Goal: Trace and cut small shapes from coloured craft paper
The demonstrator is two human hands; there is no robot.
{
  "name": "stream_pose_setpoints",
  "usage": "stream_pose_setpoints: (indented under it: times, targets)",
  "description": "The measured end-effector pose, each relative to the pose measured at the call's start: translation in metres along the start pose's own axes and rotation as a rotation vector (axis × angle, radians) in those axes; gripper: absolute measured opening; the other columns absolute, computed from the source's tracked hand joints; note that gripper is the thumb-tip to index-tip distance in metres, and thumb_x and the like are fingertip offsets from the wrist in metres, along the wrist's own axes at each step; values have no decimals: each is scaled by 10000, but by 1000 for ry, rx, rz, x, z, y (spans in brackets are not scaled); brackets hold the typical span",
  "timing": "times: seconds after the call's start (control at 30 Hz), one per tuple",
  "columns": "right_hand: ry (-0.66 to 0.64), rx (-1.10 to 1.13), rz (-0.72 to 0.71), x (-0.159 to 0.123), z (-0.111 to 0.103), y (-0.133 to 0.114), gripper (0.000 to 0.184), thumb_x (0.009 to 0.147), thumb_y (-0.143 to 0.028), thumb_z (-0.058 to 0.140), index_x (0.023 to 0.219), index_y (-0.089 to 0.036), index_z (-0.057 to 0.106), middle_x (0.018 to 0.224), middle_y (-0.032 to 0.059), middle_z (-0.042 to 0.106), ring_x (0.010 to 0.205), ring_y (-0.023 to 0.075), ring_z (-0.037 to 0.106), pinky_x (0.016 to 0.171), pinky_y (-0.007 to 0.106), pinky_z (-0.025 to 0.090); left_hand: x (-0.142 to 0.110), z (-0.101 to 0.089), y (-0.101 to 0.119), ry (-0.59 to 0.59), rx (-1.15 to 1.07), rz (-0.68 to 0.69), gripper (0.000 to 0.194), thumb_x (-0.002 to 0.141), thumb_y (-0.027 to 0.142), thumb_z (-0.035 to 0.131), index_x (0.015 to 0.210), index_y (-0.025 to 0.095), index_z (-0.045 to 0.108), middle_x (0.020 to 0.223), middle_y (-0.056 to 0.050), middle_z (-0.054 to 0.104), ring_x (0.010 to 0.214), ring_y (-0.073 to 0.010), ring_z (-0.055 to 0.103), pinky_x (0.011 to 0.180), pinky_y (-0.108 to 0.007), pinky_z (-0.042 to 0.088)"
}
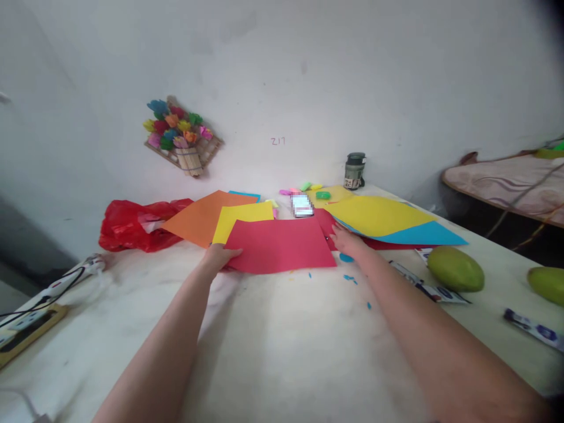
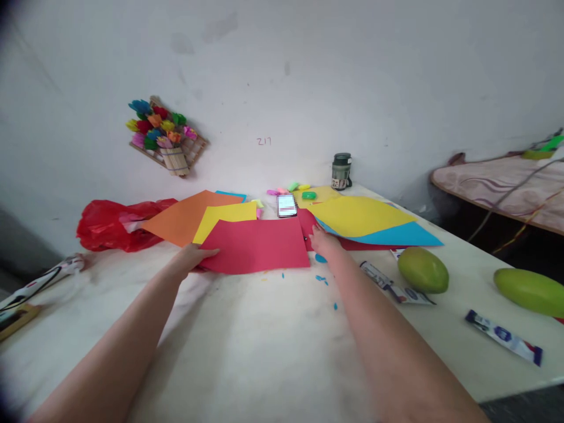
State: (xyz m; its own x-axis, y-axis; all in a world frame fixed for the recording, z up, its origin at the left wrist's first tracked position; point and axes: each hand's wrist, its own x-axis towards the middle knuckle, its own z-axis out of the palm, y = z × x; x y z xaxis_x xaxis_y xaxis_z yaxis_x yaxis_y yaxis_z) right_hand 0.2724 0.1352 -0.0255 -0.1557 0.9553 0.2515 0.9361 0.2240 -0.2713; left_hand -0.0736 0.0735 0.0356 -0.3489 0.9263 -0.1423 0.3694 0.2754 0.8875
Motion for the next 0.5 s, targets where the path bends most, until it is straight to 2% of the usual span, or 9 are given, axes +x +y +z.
stream_pose_setpoints:
  times: [0.1,0.13,0.2,0.3,0.37,0.43,0.5]
  targets:
    - [14,47,15,-7,-13,-14,457,833,-348,260,1200,-188,479,1226,63,498,1136,199,447,941,349,348,5,-8,1,178,466,76,389,584,550,576,596,162,566,696,-116,627,713,-295,605,549,-346,466]
    - [21,67,10,-9,-17,-20,457,837,-365,246,1180,-196,497,1185,49,535,1090,187,489,912,331,377,8,-11,-1,254,561,91,420,627,585,506,614,170,567,735,-119,631,764,-308,597,581,-362,457]
    - [88,116,21,-12,-26,-34,452,834,-381,259,1143,-191,528,1128,49,577,1034,184,525,874,306,403,15,-18,-7,324,659,95,425,695,571,415,682,176,570,804,-127,633,823,-311,586,619,-368,442]
    - [120,-14,19,-16,-30,-55,487,805,-473,300,1131,-200,536,1062,81,605,981,235,538,821,353,417,28,-25,-24,358,678,90,328,655,441,521,828,164,556,901,-148,622,845,-286,586,608,-320,437]
    - [121,-126,-56,-19,-26,-68,545,784,-517,314,1160,-177,513,1103,110,575,1029,263,493,858,386,379,35,-26,-34,336,607,54,361,608,400,580,877,162,543,846,-129,631,804,-266,598,582,-295,432]
    - [75,-189,-120,-23,-19,-79,643,750,-595,304,1210,-175,466,1201,114,504,1105,289,422,909,434,321,39,-26,-38,330,539,33,355,597,393,593,867,168,547,831,-115,632,785,-257,600,564,-287,429]
    - [-1,-196,-213,-27,-11,-87,719,736,-647,242,1284,-198,366,1345,68,345,1213,283,297,983,460,217,41,-26,-38,343,514,16,306,623,425,561,799,175,562,831,-116,629,790,-267,596,568,-300,427]
